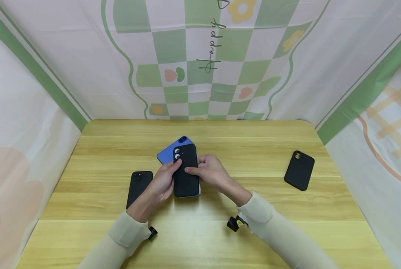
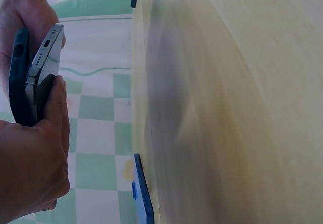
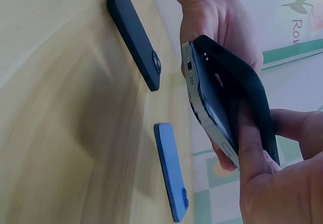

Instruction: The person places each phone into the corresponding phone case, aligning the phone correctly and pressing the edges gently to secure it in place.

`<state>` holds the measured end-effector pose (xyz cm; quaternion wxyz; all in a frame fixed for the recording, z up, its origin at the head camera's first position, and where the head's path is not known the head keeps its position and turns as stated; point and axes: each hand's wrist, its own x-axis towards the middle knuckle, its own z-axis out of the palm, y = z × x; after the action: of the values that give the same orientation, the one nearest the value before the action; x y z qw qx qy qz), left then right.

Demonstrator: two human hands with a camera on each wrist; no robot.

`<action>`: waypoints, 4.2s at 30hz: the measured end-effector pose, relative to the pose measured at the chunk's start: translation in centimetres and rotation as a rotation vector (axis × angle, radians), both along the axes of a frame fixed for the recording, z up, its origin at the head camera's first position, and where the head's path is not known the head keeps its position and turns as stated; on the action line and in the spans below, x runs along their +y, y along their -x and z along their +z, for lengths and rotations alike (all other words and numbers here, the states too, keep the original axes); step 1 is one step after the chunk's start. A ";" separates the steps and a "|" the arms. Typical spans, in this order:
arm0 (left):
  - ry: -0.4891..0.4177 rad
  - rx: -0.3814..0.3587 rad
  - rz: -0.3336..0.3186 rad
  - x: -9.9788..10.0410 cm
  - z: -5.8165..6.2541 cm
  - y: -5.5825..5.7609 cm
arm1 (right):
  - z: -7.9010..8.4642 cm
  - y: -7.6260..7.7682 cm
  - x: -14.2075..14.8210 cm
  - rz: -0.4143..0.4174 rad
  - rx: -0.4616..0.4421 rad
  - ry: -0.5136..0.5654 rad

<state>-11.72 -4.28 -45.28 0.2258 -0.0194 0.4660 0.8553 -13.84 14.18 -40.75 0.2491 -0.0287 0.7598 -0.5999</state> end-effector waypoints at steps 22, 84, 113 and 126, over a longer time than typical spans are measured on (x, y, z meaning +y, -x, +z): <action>0.073 0.001 0.040 0.0 -0.2 0.1 | 1.3 2.3 3.0 0.028 0.297 -0.272; 0.163 0.017 -0.048 0.2 0.8 -0.4 | 1.9 6.1 2.2 0.158 0.125 -0.175; 0.123 0.046 -0.040 0.3 1.0 -0.6 | 1.5 5.8 2.9 0.081 0.053 -0.053; 0.198 -0.003 0.185 0.3 1.3 -0.3 | 1.7 4.2 2.5 0.008 0.096 0.005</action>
<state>-11.45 -3.96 -43.94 0.1436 -0.0859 0.5439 0.8223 -18.01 16.67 -39.10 0.2149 -0.0611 0.7693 -0.5986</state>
